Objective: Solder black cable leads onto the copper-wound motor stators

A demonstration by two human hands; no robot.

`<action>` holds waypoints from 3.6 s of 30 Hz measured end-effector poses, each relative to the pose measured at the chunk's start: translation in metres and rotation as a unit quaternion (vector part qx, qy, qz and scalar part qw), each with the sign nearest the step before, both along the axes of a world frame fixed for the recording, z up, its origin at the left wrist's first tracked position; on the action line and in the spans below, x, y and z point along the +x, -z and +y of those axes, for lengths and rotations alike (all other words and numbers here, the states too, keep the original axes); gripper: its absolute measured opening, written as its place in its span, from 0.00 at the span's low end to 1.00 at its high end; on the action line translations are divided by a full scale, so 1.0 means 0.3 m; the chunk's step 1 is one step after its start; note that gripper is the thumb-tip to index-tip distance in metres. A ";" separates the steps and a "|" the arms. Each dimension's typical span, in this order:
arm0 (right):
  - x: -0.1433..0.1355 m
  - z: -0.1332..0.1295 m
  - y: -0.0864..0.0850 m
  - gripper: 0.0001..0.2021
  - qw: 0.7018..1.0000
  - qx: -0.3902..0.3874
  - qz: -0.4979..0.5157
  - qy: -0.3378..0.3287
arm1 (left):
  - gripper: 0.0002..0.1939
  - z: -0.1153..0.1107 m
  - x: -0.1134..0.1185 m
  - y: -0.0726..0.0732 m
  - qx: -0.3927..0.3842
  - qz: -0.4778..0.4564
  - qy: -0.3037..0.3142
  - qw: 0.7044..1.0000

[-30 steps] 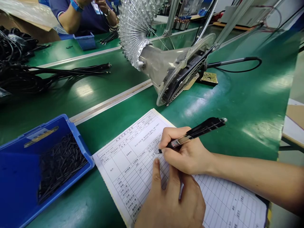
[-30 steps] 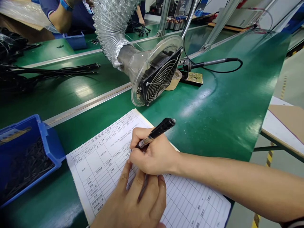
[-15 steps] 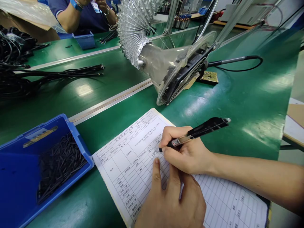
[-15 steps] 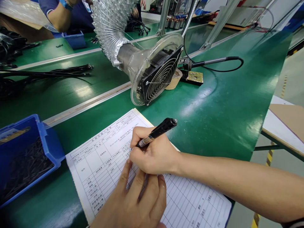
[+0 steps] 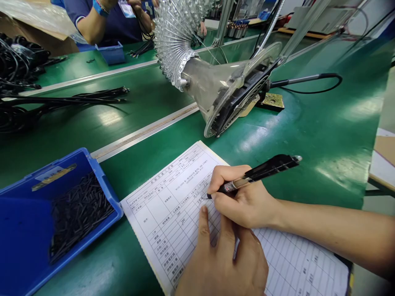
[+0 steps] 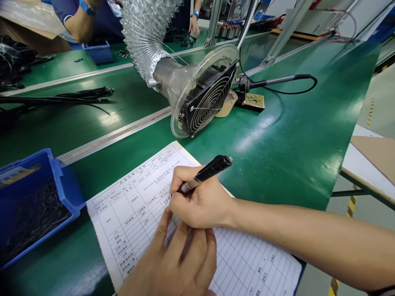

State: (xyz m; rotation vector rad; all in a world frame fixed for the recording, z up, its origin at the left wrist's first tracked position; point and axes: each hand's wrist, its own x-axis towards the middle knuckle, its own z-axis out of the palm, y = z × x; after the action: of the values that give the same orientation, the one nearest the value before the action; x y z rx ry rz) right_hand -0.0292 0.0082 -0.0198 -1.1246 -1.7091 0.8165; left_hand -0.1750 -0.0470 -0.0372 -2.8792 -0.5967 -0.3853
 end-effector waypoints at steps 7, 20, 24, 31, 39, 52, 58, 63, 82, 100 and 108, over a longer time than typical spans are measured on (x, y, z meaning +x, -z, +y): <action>0.001 -0.001 0.007 0.04 1.000 -0.005 -0.004 0.004 | 0.24 0.000 0.000 -0.009 -0.010 0.013 -0.002 1.000; 0.001 -0.002 0.001 0.04 1.000 -0.002 -0.006 0.002 | 0.26 0.000 0.001 0.008 0.004 -0.011 -0.002 1.000; 0.002 -0.002 0.003 0.04 1.000 -0.004 -0.007 0.005 | 0.23 0.002 0.000 0.001 0.006 -0.012 -0.007 1.000; 0.003 -0.004 0.005 0.04 1.000 -0.003 -0.010 0.008 | 0.25 0.001 0.000 -0.011 -0.013 0.016 0.002 1.000; 0.003 -0.004 0.002 0.04 1.000 0.006 -0.002 0.012 | 0.26 0.002 0.002 -0.004 0.000 -0.004 -0.003 1.000; 0.022 0.023 -0.011 0.03 0.994 -0.099 0.049 0.005 | 0.22 -0.009 0.005 0.038 0.040 -0.067 -0.022 0.997; 0.069 0.032 -0.009 0.03 0.993 -0.109 0.038 0.005 | 0.09 -0.020 0.033 0.099 0.112 -0.137 -0.066 0.982; 0.080 0.031 -0.001 0.03 0.997 -0.062 0.014 0.046 | 0.09 -0.021 0.044 0.120 0.135 -0.156 -0.072 0.976; 0.068 0.029 0.008 0.04 1.000 -0.018 0.007 -0.008 | 0.13 -0.019 0.021 0.091 0.107 -0.113 -0.054 0.986; 0.072 0.025 0.007 0.04 1.000 -0.008 -0.002 0.017 | 0.14 -0.018 0.009 0.067 0.079 -0.073 -0.043 0.993; 0.073 0.023 0.001 0.04 0.999 -0.018 0.000 0.027 | 0.14 -0.019 0.007 0.066 0.075 -0.069 -0.037 0.994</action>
State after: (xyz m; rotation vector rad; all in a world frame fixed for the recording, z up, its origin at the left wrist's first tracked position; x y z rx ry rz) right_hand -0.0074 0.0149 -0.0201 -1.1911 -1.6615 0.8169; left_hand -0.1728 -0.0528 -0.0569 -2.6949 -0.6648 -0.5942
